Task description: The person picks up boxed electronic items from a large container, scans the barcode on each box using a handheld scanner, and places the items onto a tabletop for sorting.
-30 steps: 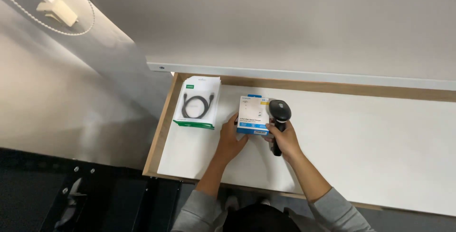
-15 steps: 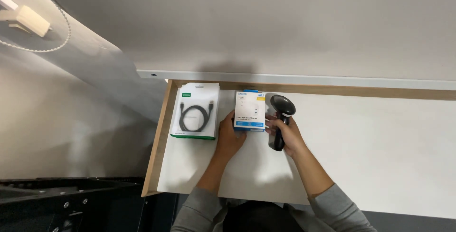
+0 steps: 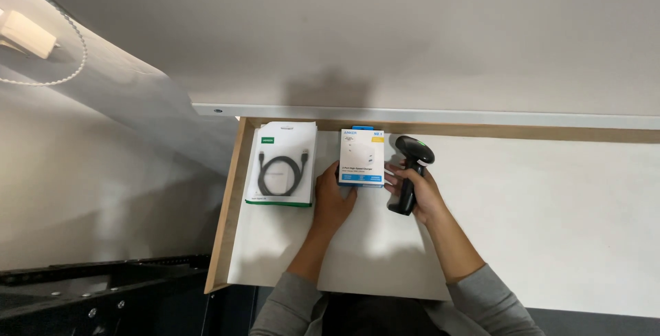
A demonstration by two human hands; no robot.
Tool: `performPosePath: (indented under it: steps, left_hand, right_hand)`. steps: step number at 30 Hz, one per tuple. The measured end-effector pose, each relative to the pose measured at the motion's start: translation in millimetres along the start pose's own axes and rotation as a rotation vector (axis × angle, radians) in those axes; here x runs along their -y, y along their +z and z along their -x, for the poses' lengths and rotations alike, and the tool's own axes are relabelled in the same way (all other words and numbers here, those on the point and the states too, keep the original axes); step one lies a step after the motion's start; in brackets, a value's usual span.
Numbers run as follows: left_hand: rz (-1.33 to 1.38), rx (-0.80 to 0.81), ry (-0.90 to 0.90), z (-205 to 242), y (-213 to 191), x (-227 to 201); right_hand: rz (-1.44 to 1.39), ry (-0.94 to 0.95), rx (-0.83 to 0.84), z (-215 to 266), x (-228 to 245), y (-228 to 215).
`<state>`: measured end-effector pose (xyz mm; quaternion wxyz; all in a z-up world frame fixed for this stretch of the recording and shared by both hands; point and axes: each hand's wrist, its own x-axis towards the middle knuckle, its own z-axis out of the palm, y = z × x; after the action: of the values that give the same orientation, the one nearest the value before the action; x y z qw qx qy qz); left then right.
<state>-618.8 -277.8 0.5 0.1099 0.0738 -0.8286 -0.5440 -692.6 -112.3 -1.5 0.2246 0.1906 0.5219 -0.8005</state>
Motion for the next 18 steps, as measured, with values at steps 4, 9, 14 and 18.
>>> performPosePath:
  steps: [4,9,14,18]
  left_hand:
    - [-0.021,-0.015,-0.024,-1,1,1]
    - [0.036,-0.011,0.013,-2,2,3]
    - [-0.067,0.039,-0.11,3,-4,5]
    - [-0.085,0.036,-0.253,4,5,20]
  right_hand:
    - [-0.017,0.004,0.015,-1,2,1]
    - [-0.061,-0.005,0.007,19,3,0]
    - [-0.051,0.069,-0.068,58,-19,-22]
    - [-0.046,0.149,-0.111,90,-42,-46]
